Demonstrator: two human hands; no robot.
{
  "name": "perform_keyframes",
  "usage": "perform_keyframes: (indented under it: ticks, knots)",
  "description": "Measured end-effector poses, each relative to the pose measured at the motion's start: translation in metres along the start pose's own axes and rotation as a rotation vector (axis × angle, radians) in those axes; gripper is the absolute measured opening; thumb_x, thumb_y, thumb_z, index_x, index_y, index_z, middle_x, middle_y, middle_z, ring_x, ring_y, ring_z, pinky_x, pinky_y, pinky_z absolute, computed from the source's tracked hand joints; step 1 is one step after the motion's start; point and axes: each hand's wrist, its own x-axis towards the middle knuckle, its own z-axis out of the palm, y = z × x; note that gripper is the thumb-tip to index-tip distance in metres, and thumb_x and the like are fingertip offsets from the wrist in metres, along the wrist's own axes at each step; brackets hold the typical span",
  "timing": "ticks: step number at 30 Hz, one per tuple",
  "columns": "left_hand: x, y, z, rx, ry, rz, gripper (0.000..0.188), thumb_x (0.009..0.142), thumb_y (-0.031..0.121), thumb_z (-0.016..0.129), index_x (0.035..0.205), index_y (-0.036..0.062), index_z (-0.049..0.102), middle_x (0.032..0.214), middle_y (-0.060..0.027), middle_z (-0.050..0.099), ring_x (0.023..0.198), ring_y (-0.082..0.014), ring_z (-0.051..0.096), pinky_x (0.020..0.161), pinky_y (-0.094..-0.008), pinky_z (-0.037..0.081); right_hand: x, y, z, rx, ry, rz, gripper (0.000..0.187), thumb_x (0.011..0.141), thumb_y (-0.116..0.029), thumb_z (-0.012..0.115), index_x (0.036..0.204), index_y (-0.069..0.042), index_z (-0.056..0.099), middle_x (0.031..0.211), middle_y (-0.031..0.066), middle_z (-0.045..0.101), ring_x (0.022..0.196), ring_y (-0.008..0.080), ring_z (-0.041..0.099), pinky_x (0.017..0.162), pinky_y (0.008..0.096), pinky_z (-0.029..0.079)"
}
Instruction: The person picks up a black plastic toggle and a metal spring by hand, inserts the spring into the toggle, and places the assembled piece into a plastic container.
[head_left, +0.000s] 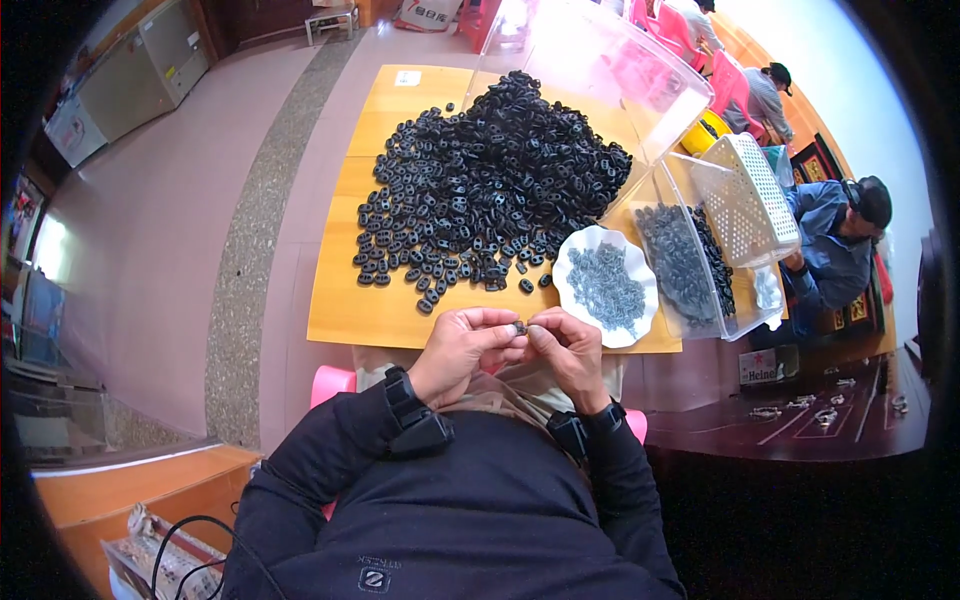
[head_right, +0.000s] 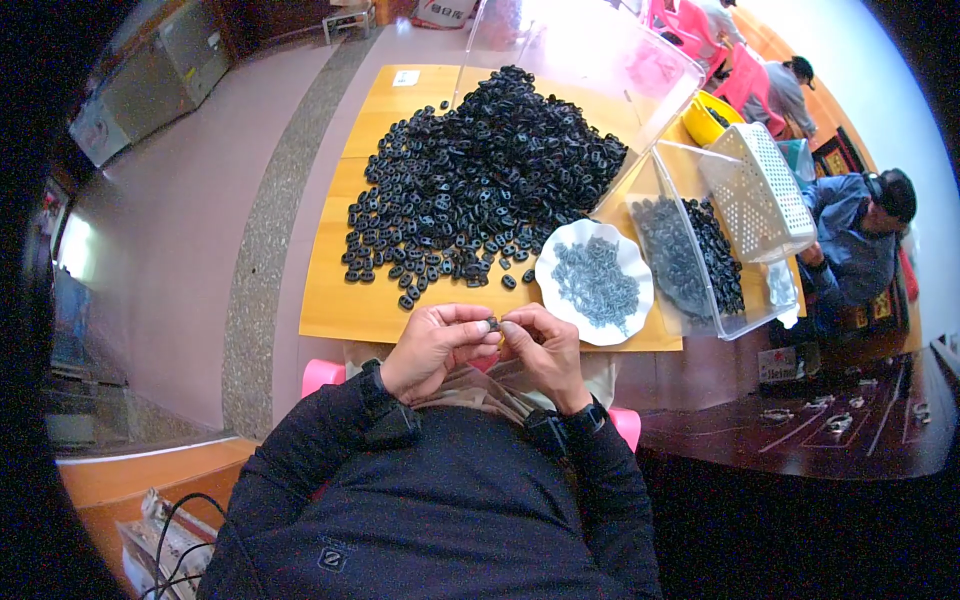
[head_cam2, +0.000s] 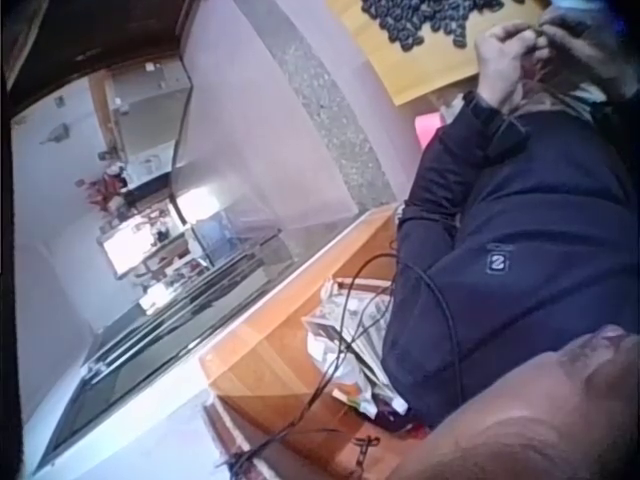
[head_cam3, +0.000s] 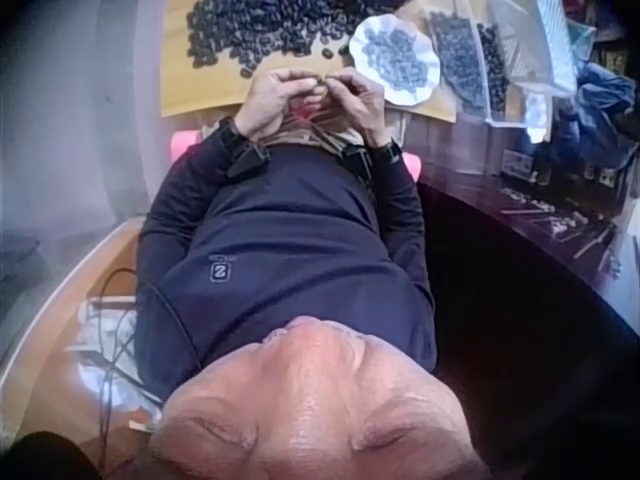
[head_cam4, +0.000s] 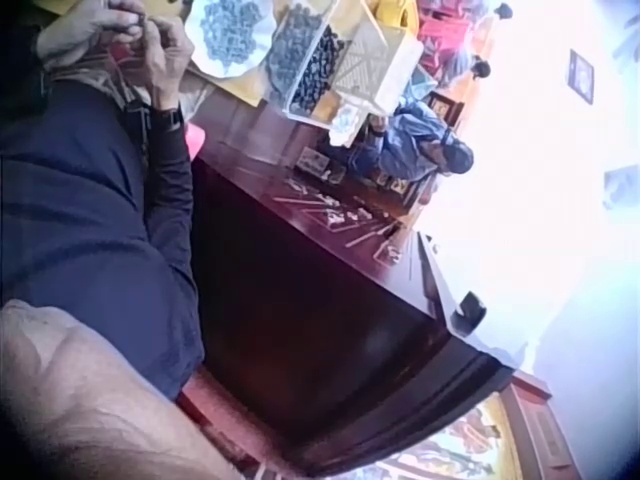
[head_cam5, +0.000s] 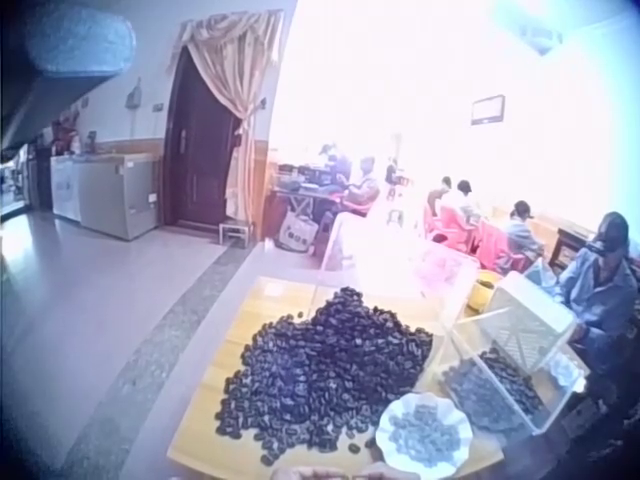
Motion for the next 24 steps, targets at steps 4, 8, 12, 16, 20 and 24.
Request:
perform_keyframes:
  ticks: [4,8,12,16,20,24]
  knots:
    - [0.0,-0.0005,-0.0021,-0.001,-0.017,-0.005,0.022,0.091,0.0,0.058,0.112,-0.0073,0.056,0.102,-0.0156,0.065,0.089,-0.0196,0.068,0.078,-0.0311,0.059,0.0003,-0.0008,0.0003,0.003,0.002,0.011,0.009,0.091,-0.004,0.061,0.093,0.005,0.063,0.082,0.0037,0.062,0.067,0.0088,0.062,0.058,0.0215,0.051]
    - [0.0,0.0,-0.0022,0.014,-0.015,-0.003,0.023,0.091,0.0,0.058,0.112,-0.0076,0.056,0.103,-0.0158,0.065,0.089,-0.0196,0.068,0.078,-0.0299,0.059,0.0006,-0.0006,-0.0002,-0.007,-0.003,0.021,0.009,0.091,-0.005,0.061,0.093,0.004,0.063,0.082,0.0031,0.063,0.068,0.0086,0.062,0.059,0.0212,0.051]
    - [-0.0001,0.0002,-0.0016,0.002,-0.011,-0.016,0.022,0.091,-0.001,0.058,0.112,-0.0072,0.056,0.103,-0.0158,0.065,0.09,-0.0199,0.068,0.078,-0.0285,0.059,-0.0001,-0.0015,-0.0003,0.008,0.001,0.045,0.01,0.092,-0.006,0.061,0.094,0.004,0.063,0.081,0.0033,0.064,0.067,0.0083,0.062,0.059,0.0209,0.052]
    - [0.0001,-0.0027,-0.005,-0.021,-0.012,-0.021,0.021,0.091,0.0,0.058,0.111,-0.0068,0.057,0.102,-0.0157,0.065,0.09,-0.0203,0.068,0.078,-0.0284,0.059,-0.0008,-0.0035,0.0021,0.07,-0.005,0.125,0.009,0.092,-0.005,0.06,0.093,0.003,0.063,0.082,0.0027,0.061,0.066,0.0084,0.059,0.061,0.0204,0.048]
    - [-0.0005,-0.0032,-0.004,-0.041,-0.001,-0.023,0.019,0.091,0.0,0.058,0.109,-0.0067,0.057,0.101,-0.0155,0.065,0.09,-0.0206,0.068,0.078,-0.0284,0.059,-0.0012,-0.0024,0.002,0.094,-0.014,0.128,0.009,0.092,-0.005,0.059,0.092,0.003,0.063,0.082,0.0025,0.061,0.066,0.0081,0.058,0.061,0.0205,0.048]
    - [-0.0009,-0.0026,-0.0041,-0.056,0.004,-0.041,0.019,0.091,0.0,0.058,0.108,-0.0071,0.057,0.1,-0.0156,0.065,0.09,-0.0209,0.068,0.078,-0.0284,0.059,-0.0019,-0.0026,0.0026,0.097,-0.006,0.16,0.009,0.093,-0.006,0.059,0.093,0.003,0.063,0.082,0.0026,0.062,0.066,0.0086,0.059,0.061,0.0205,0.048]
